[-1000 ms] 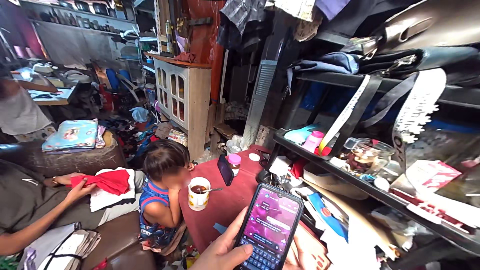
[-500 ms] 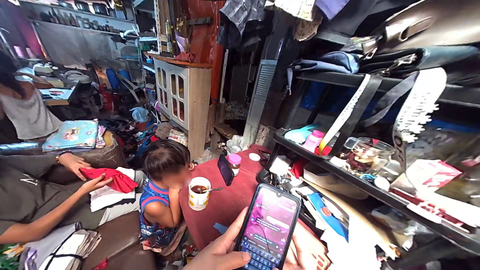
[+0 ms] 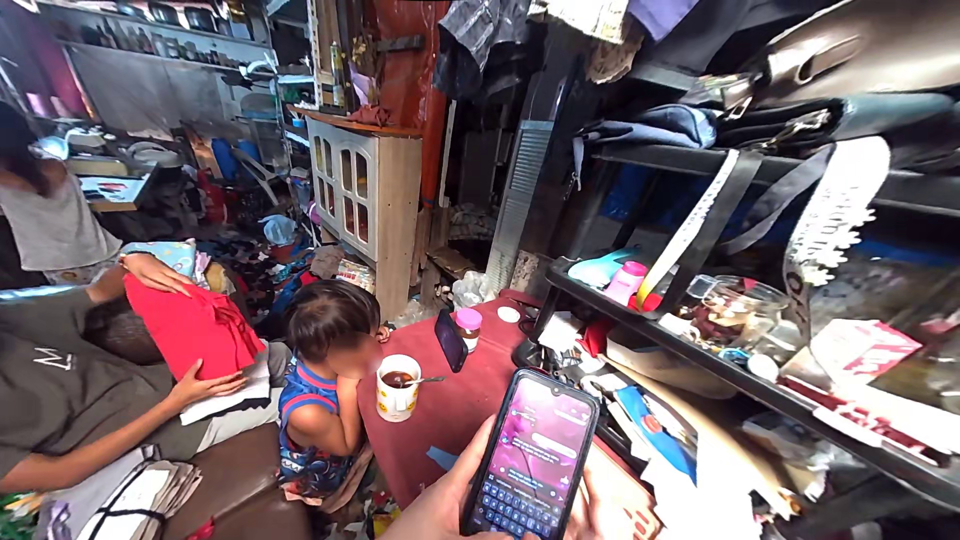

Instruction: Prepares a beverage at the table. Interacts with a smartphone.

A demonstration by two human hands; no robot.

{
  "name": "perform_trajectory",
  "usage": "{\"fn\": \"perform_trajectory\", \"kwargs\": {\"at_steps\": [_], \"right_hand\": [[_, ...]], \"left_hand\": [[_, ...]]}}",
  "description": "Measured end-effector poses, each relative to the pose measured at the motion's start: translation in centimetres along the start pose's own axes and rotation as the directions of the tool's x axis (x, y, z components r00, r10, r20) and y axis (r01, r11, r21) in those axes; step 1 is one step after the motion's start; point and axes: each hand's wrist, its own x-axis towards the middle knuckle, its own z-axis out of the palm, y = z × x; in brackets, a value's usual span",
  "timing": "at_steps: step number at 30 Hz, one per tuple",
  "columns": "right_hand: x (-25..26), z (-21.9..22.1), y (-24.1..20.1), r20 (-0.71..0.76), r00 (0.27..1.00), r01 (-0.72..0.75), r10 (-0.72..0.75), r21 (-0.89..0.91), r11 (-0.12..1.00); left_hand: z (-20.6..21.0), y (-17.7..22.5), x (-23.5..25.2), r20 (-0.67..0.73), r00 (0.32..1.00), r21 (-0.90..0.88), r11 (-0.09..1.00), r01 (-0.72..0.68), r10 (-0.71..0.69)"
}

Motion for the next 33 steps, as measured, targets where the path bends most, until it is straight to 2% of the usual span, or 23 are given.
{"fn": "perform_trajectory", "kwargs": {"at_steps": [7,11,14,16,22,28,33], "right_hand": [[0.1,-0.4,0.3,0.016,1.000,-0.010,0.008,0.105,0.994],[0.0,-0.8,0.4,0.057,0.998,-0.036,0.029,0.120,0.992],[0.0,-0.4,0.1,0.011,0.999,-0.031,0.030,0.134,0.990],[0.0,-0.6,0.2,0.039,0.999,-0.014,0.008,0.152,0.988],[0.0,-0.2,-0.2,0.005,1.000,-0.010,0.010,0.113,0.994],[0.0,-0.1,-0.3,-0.010,1.000,-0.008,0.009,0.134,0.991],[0.0,0.3,-0.4,-0.067,0.998,-0.001,0.007,0.085,0.996]], "left_hand": [[0.4,0.1,0.2,-0.072,0.997,0.063,0.998,0.007,-0.003],[0.0,0.4,0.1,-0.019,0.999,-0.014,0.999,0.031,-0.031],[-0.2,0.3,0.1,0.007,0.999,-0.042,0.998,0.038,-0.038],[-0.2,0.2,0.0,0.014,0.999,-0.051,0.998,0.036,-0.036],[-0.1,0.2,0.0,0.023,1.000,-0.064,0.998,0.015,-0.013],[0.4,0.2,-0.1,-0.023,1.000,0.011,1.000,-0.007,0.007],[0.4,-0.3,0.1,-0.029,0.998,0.048,0.998,-0.049,0.051]]}}
